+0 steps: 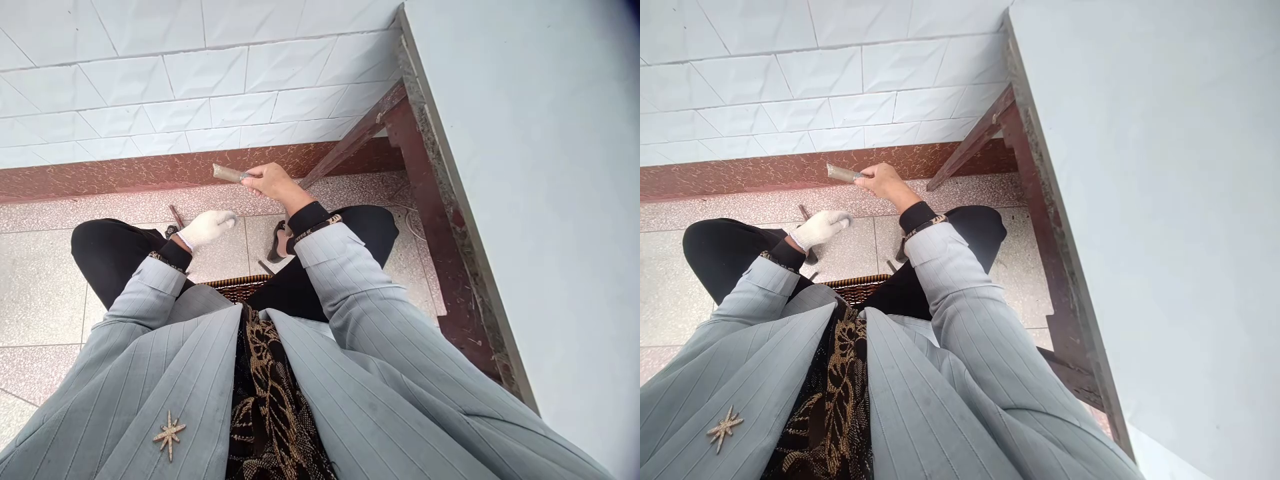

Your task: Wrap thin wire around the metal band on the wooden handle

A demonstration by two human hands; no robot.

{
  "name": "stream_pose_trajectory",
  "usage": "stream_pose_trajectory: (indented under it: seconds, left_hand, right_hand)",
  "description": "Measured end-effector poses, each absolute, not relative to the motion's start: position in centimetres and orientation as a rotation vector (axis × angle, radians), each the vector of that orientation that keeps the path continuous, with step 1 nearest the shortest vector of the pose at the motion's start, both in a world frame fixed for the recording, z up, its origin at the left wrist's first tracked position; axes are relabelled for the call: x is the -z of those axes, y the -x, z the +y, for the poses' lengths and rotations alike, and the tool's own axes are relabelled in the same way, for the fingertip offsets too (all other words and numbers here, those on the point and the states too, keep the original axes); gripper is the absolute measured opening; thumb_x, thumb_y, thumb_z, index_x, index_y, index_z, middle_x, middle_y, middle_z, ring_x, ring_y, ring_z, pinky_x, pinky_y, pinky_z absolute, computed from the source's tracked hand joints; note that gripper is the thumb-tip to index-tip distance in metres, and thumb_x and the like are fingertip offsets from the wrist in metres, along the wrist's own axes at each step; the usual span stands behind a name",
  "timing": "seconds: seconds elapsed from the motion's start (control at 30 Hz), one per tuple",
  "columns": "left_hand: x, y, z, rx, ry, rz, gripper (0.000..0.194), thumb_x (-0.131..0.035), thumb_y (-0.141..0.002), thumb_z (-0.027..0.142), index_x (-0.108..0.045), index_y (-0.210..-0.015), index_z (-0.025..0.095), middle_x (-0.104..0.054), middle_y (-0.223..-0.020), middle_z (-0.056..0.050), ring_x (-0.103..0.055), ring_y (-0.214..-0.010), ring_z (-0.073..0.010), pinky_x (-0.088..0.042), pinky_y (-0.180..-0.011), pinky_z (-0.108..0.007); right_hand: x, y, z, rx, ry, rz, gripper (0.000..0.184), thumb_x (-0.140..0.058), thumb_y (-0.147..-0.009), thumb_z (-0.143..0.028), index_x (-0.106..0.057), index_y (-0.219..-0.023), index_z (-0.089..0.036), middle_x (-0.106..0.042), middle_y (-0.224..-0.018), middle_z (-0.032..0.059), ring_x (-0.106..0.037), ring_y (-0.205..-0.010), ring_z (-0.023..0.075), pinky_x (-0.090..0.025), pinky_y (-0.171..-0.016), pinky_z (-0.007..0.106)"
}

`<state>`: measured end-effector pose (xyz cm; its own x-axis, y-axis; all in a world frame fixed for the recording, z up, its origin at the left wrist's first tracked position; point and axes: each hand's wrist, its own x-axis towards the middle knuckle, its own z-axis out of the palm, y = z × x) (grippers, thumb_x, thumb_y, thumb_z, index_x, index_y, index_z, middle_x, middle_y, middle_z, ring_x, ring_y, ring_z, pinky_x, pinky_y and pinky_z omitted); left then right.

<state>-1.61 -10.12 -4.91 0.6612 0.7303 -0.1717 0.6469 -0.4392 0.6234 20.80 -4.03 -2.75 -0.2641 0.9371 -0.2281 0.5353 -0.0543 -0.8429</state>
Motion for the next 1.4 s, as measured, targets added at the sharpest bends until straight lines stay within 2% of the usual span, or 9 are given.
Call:
stream_pose_trajectory:
  seconds: [0.2,0.43,0.67,0.83,0.9,1.0,1.13,1.27,1.4]
  left_hand:
    - [4.8,1.7,-10.1,-0.143,-2.203,1.063,0.035,-0.040,-0.096,0.038,-0.067,-0.094,0.016,-0.065,-0.080,-0.004,-0.056,-0.073,-0.0168,-0.042,-0.071,-0.030]
    - [3.9,2.5,-9.8,-0.096,-2.287,1.142,0.038,-0.040,-0.097,0.042,-0.069,-0.096,0.017,-0.066,-0.079,-0.005,-0.058,-0.073,-0.0188,-0.041,-0.070,-0.031]
    - [2.8,3.3,-9.3,-0.103,-2.318,1.217,0.038,-0.041,-0.095,0.038,-0.071,-0.104,0.018,-0.071,-0.090,-0.006,-0.061,-0.080,-0.0200,-0.044,-0.076,-0.032]
    - [4.0,3.4,-8.9,-0.324,-2.192,1.195,0.037,-0.041,-0.097,0.039,-0.070,-0.101,0.016,-0.071,-0.096,-0.008,-0.063,-0.087,-0.0197,-0.047,-0.084,-0.033]
    - [4.8,3.3,-8.9,-0.437,-2.096,1.107,0.038,-0.042,-0.098,0.040,-0.068,-0.107,0.015,-0.071,-0.101,-0.009,-0.063,-0.089,-0.0183,-0.048,-0.084,-0.032]
    - [5.9,3.0,-9.0,-0.408,-1.941,1.126,0.039,-0.041,-0.098,0.039,-0.065,-0.116,0.014,-0.067,-0.091,-0.006,-0.056,-0.072,-0.0138,-0.046,-0.070,-0.028]
    - [6.6,2.5,-9.3,-0.205,-1.987,1.039,0.036,-0.042,-0.096,0.035,-0.068,-0.109,0.015,-0.060,-0.078,-0.001,-0.050,-0.067,-0.0126,-0.043,-0.068,-0.028]
    - [6.4,2.1,-9.6,-0.129,-2.056,0.918,0.035,-0.043,-0.095,0.037,-0.069,-0.106,0.016,-0.063,-0.082,-0.002,-0.054,-0.073,-0.0140,-0.044,-0.072,-0.028]
    - [5.6,2.2,-9.8,-0.102,-2.044,0.862,0.032,-0.043,-0.095,0.036,-0.068,-0.099,0.016,-0.060,-0.078,-0.001,-0.051,-0.069,-0.0129,-0.043,-0.070,-0.027]
  right_hand:
    - [2.7,-20.6,-4.3,-0.848,1.726,-2.186,0.028,-0.067,-0.090,-0.037,-0.079,-0.100,-0.014,-0.066,-0.079,0.0027,-0.056,-0.074,0.0157,-0.035,-0.067,0.029]
    - [2.5,-20.1,-5.2,-0.868,1.718,-2.629,0.025,-0.070,-0.091,-0.033,-0.081,-0.106,-0.017,-0.073,-0.093,0.0083,-0.061,-0.083,0.0193,-0.036,-0.069,0.030]
    - [2.9,-19.5,-5.9,-1.479,1.459,-2.790,0.020,-0.071,-0.090,-0.028,-0.081,-0.104,-0.019,-0.067,-0.069,0.0007,-0.057,-0.063,0.0128,-0.039,-0.065,0.027]
    - [1.7,-20.0,-6.0,-1.864,1.069,-2.593,0.022,-0.071,-0.087,-0.033,-0.080,-0.101,-0.018,-0.065,-0.066,-0.0025,-0.054,-0.059,0.0098,-0.042,-0.065,0.025]
    - [0.8,-20.5,-5.9,-1.803,1.040,-2.427,0.020,-0.071,-0.088,-0.034,-0.078,-0.095,-0.016,-0.066,-0.068,-0.0015,-0.055,-0.060,0.0098,-0.043,-0.065,0.025]
    - [0.0,-21.2,-5.5,-1.586,1.178,-2.021,0.023,-0.068,-0.093,-0.037,-0.072,-0.091,-0.015,-0.068,-0.073,0.0010,-0.055,-0.060,0.0094,-0.044,-0.062,0.023]
    - [0.5,-21.2,-4.8,-1.309,1.434,-1.648,0.028,-0.062,-0.099,-0.040,-0.065,-0.087,-0.014,-0.064,-0.071,0.0029,-0.050,-0.056,0.0094,-0.041,-0.055,0.023]
    - [2.0,-21.0,-4.1,-1.064,1.698,-1.831,0.025,-0.069,-0.094,-0.036,-0.071,-0.092,-0.011,-0.068,-0.080,0.0077,-0.058,-0.069,0.0159,-0.045,-0.064,0.028]
    - [2.7,-20.6,-4.2,-0.806,1.842,-2.140,0.032,-0.070,-0.092,-0.037,-0.076,-0.113,-0.013,-0.073,-0.103,0.0112,-0.065,-0.095,0.0250,-0.046,-0.080,0.033]
